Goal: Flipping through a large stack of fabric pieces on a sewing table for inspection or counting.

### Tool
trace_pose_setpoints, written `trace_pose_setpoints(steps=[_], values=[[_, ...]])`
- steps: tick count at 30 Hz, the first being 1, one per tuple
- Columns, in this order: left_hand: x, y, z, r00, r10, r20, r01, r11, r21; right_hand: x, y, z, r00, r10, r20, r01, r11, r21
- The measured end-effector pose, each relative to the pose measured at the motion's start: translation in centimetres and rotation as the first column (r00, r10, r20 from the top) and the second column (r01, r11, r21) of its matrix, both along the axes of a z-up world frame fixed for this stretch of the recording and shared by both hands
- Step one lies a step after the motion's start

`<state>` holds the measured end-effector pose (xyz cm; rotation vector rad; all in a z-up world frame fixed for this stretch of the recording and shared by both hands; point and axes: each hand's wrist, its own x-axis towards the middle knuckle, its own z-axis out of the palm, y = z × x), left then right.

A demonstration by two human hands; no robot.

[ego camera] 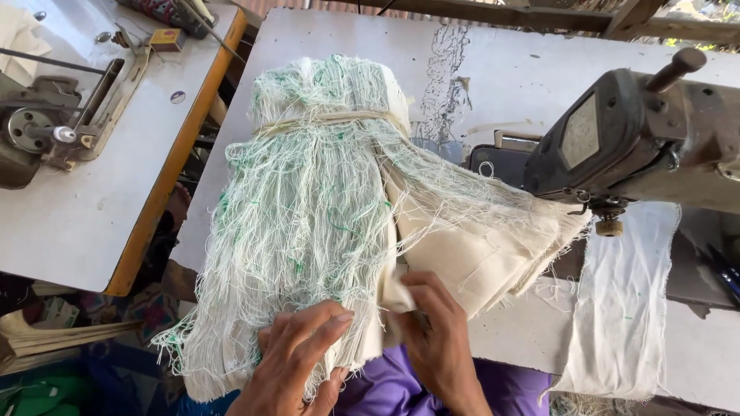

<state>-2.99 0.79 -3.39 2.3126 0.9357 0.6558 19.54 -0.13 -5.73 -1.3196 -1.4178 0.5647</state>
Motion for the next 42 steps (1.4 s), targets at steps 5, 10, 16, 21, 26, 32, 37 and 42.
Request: trace_pose_setpoints(steps=[5, 10, 16, 21, 26, 32, 37, 42], values=[[0.4, -0.2, 1.4, 1.0, 0.013, -0.016, -0.012, 0.998, 0.067, 0.9, -2.8, -1.1, 0.986, -0.108, 0.129, 0.113, 0.993, -0.034], [0.4, 0.1, 0.6, 1.0, -0.005, -0.004, 0.006, 0.997, 0.08, 0.9, -2.9, 2.6, 0.997, 0.03, -0.066, -0.046, 0.962, -0.269], [0.3, 0.1, 0.3, 0.999, -0.011, -0.041, 0.017, 0.99, 0.14, 0.1, -0.2, -0.3, 0.98, 0.175, 0.098, -0.143, 0.954, -0.264], [0.4, 0.0, 0.8, 0.999, 0.02, -0.038, -0.022, 0.998, -0.056, 1.1, 1.5, -1.0, 0.961, 0.276, 0.022, -0.272, 0.955, -0.118], [0.5, 0.0, 0.1, 0.999, 0.027, -0.033, -0.026, 0.999, 0.042, 3.1, -1.4, -1.2, 0.986, 0.146, 0.082, -0.135, 0.982, -0.129], [0.6, 0.0, 0.4, 1.0, -0.001, -0.024, 0.003, 0.996, 0.091, 2.9, -2.0, 1.9, 0.99, 0.07, 0.12, -0.057, 0.992, -0.108], [0.4, 0.1, 0.0, 0.999, 0.003, -0.039, 0.002, 0.994, 0.113, 2.2, -2.6, -1.0, 0.976, -0.059, 0.211, 0.112, 0.962, -0.248], [0.4, 0.0, 0.3, 0.998, -0.007, -0.054, 0.011, 0.997, 0.074, 2.0, -5.5, -1.9, 0.947, -0.209, 0.245, 0.228, 0.972, -0.052]])
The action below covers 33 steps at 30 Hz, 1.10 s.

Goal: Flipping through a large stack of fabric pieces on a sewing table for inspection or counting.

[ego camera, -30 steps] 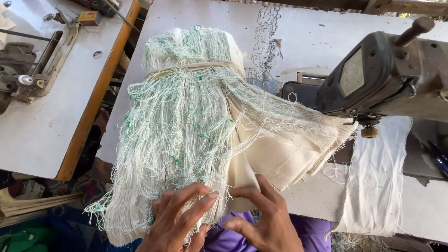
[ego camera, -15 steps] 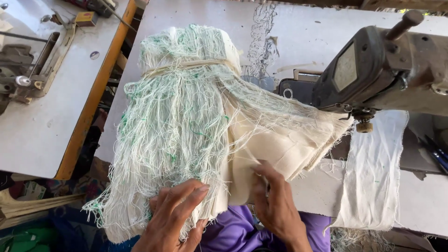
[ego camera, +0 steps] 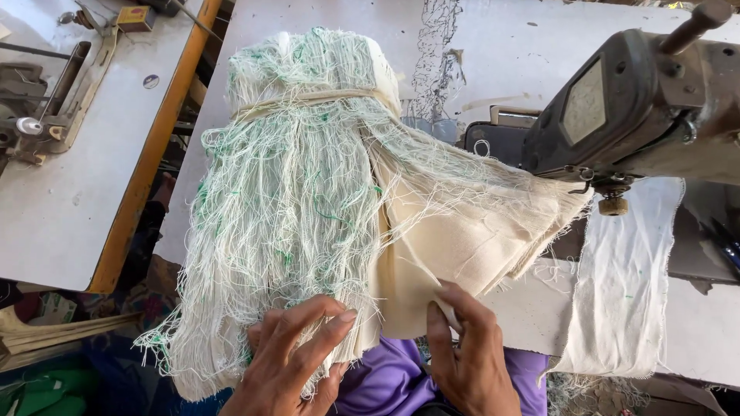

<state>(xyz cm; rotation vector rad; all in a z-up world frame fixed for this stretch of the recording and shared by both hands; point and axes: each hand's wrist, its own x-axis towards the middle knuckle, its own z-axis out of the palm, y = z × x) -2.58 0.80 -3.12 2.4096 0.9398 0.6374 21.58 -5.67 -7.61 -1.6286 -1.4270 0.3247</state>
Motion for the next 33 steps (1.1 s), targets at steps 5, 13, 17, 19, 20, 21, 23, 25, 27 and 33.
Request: trace_pose_setpoints(steps=[5, 13, 17, 19, 20, 21, 23, 25, 27, 33], values=[[0.5, 0.2, 0.9, 1.0, 0.004, 0.018, -0.006, 0.997, 0.08, -0.2, 1.5, 3.2, 0.955, 0.279, -0.098, -0.286, 0.957, -0.059], [0.3, -0.3, 0.5, 0.998, 0.03, 0.048, -0.029, 1.0, -0.011, -1.2, 6.9, 2.5, 0.849, 0.466, -0.249, -0.485, 0.874, -0.018], [0.2, -0.5, 0.2, 0.998, 0.048, 0.034, -0.047, 0.998, -0.032, -0.5, 7.0, 1.7, 0.835, 0.493, -0.243, -0.512, 0.859, -0.019], [0.4, -0.4, 0.0, 0.999, 0.038, 0.035, -0.037, 0.999, -0.015, -0.1, 6.7, 2.6, 0.839, 0.477, -0.262, -0.504, 0.862, -0.046], [0.5, -0.4, 0.1, 0.998, 0.041, 0.046, -0.041, 0.999, 0.003, 0.1, 6.5, 3.5, 0.832, 0.492, -0.256, -0.514, 0.858, -0.022], [0.8, -0.4, 0.3, 0.998, 0.041, 0.057, -0.043, 0.999, 0.02, 0.3, 6.4, 4.4, 0.826, 0.505, -0.249, -0.521, 0.853, 0.003], [0.7, -0.3, 0.0, 0.997, 0.028, 0.073, -0.033, 0.997, 0.069, 0.9, 5.6, 5.6, 0.837, 0.491, -0.241, -0.513, 0.858, -0.035], [0.7, -0.3, -0.3, 0.996, 0.016, 0.09, -0.026, 0.993, 0.118, 2.3, 4.6, 5.7, 0.847, 0.478, -0.232, -0.506, 0.859, -0.074], [0.5, -0.5, -0.6, 0.999, 0.031, 0.045, -0.036, 0.991, 0.125, 4.4, 3.2, 4.7, 0.92, 0.263, -0.292, -0.339, 0.907, -0.25], [0.3, -0.5, -0.9, 0.999, 0.033, 0.015, -0.034, 0.997, 0.063, 2.3, 1.1, 3.0, 0.928, -0.356, 0.11, 0.344, 0.931, 0.119]])
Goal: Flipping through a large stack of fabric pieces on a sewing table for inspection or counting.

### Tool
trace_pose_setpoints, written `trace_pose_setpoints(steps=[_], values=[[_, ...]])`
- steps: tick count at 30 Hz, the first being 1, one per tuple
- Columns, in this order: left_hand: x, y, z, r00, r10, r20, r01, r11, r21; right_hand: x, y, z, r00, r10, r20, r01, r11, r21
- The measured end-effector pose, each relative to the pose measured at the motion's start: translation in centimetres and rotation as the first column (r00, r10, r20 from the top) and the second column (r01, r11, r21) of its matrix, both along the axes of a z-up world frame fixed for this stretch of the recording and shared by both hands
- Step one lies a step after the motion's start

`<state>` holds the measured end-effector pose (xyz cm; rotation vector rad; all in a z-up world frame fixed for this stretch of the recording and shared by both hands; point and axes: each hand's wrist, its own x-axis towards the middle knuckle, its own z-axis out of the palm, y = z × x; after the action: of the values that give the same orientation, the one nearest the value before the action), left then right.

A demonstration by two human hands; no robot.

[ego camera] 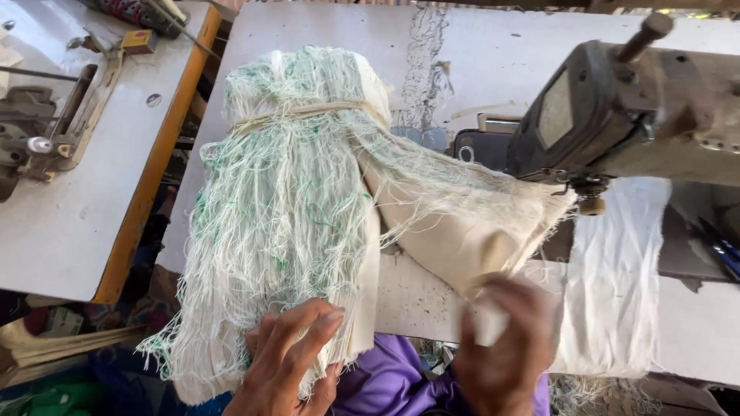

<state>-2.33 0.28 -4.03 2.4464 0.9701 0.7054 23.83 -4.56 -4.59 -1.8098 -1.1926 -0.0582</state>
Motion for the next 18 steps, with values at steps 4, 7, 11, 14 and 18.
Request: trace_pose_setpoints(steps=[4, 7, 11, 14, 18], values=[[0.3, 0.3, 0.8, 1.0, 0.007, 0.02, -0.006, 0.998, -0.057, -3.0, 3.1, -0.5, 0.591, 0.608, -0.53, -0.637, 0.755, 0.156], [0.0, 0.7, 0.6, 0.99, 0.054, -0.132, -0.094, 0.942, -0.322, -3.2, 5.1, -1.3, 0.506, 0.56, -0.656, -0.769, 0.638, -0.049], [-0.2, 0.1, -0.1, 0.996, 0.064, -0.068, -0.076, 0.976, -0.203, -2.8, 5.0, -1.5, 0.658, 0.622, -0.425, -0.702, 0.711, -0.044], [-0.1, 0.5, -0.4, 0.999, 0.019, 0.033, -0.018, 0.999, -0.034, -2.3, 3.8, -2.9, 0.796, 0.554, -0.244, -0.564, 0.825, 0.035], [0.4, 0.3, 1.1, 0.999, -0.017, 0.034, 0.017, 1.0, -0.002, -1.0, 2.1, -2.3, 0.803, 0.555, -0.216, -0.576, 0.817, -0.042]])
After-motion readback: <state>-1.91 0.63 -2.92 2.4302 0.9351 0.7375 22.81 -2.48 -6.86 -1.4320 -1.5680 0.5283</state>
